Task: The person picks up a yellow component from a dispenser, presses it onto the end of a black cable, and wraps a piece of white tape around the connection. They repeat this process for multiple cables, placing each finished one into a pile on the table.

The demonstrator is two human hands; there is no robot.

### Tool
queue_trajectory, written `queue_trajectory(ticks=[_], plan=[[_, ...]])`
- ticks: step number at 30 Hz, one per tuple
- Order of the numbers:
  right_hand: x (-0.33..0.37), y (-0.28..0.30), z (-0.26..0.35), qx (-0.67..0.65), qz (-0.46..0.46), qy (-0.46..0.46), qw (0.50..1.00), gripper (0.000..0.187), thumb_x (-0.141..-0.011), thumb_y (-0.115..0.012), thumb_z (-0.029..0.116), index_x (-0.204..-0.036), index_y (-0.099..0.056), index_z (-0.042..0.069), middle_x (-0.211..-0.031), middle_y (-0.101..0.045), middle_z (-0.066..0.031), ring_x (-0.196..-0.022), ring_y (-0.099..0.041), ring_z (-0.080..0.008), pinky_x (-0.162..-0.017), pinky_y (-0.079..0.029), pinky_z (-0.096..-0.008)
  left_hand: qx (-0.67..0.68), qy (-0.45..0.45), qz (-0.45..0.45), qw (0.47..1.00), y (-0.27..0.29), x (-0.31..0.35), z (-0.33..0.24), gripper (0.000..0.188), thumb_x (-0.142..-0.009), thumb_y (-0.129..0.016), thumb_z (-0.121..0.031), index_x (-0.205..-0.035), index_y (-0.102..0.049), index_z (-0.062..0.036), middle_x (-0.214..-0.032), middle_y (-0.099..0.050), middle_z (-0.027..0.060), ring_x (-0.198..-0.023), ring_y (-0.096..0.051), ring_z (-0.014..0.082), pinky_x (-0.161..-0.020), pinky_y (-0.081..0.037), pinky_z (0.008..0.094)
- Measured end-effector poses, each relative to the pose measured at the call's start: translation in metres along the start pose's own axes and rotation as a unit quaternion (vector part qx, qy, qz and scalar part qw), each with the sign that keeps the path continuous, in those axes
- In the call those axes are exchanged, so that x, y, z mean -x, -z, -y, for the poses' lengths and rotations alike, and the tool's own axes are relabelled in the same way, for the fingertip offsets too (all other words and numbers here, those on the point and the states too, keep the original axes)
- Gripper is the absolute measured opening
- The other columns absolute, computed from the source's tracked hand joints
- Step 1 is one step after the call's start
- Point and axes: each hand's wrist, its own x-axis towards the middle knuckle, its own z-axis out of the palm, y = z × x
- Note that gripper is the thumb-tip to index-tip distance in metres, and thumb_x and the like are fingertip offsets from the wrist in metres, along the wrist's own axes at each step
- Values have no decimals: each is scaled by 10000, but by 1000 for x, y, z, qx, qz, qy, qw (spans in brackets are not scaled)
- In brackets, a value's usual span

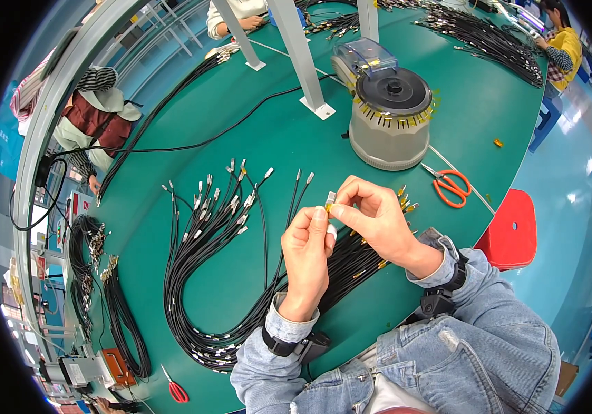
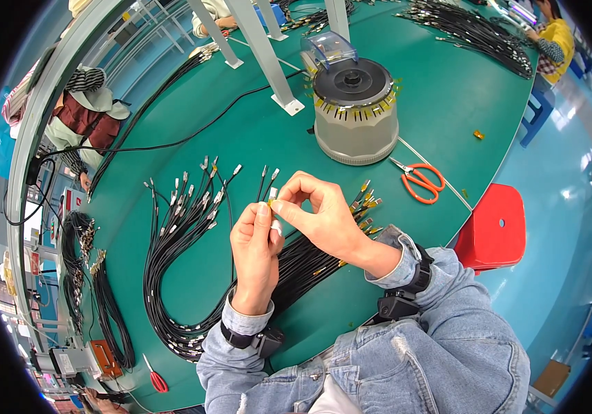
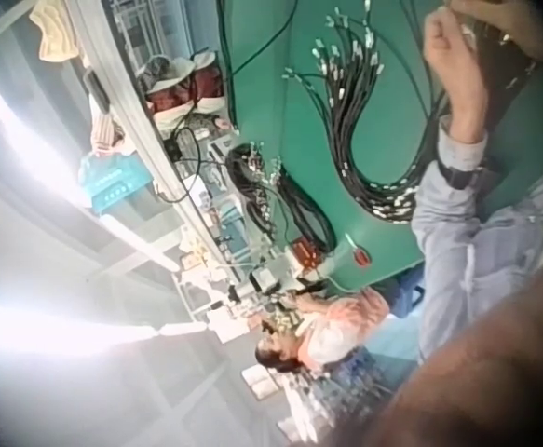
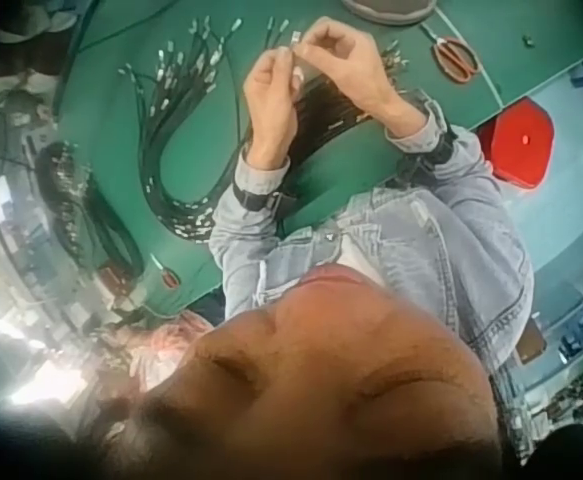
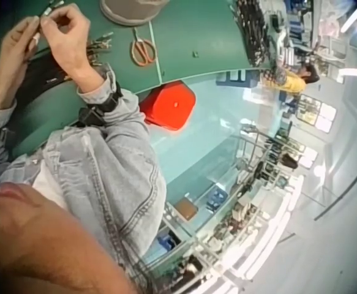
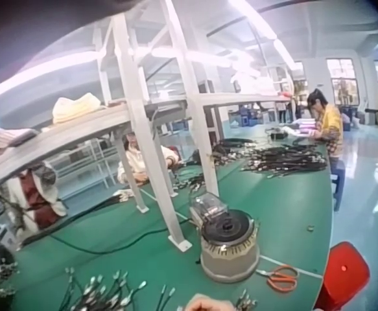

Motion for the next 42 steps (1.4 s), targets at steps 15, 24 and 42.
queue_trajectory(ticks=[15,24,42], plan=[[0,-1,0,43,-16,25,999,59,-810,-594,20,-790,-545,-7,-815,-502,-33,-768,-469,-100,-698,-381,-243,-32,-30,-10,999,-5,2,-2,180,-932,-489,-201,-819,-534,-67,-595,-451,-46,-458,-341,1,-386,-213,155],[0,0,1,48,-5,5,999,57,-817,-580,25,-852,-575,-20,-852,-526,-40,-811,-494,-111,-735,-396,-247,55,17,-26,998,-1,1,-9,194,-932,-487,-198,-817,-556,-57,-554,-424,-51,-449,-318,9,-400,-196,176],[-1,3,3,5,9,-32,999,83,-842,-571,54,-842,-564,-29,-855,-521,-35,-815,-500,-106,-759,-401,-250,37,-22,-18,999,-2,0,-8,110,-896,-548,-123,-833,-554,-33,-566,-459,-34,-439,-334,8,-389,-223,166]])
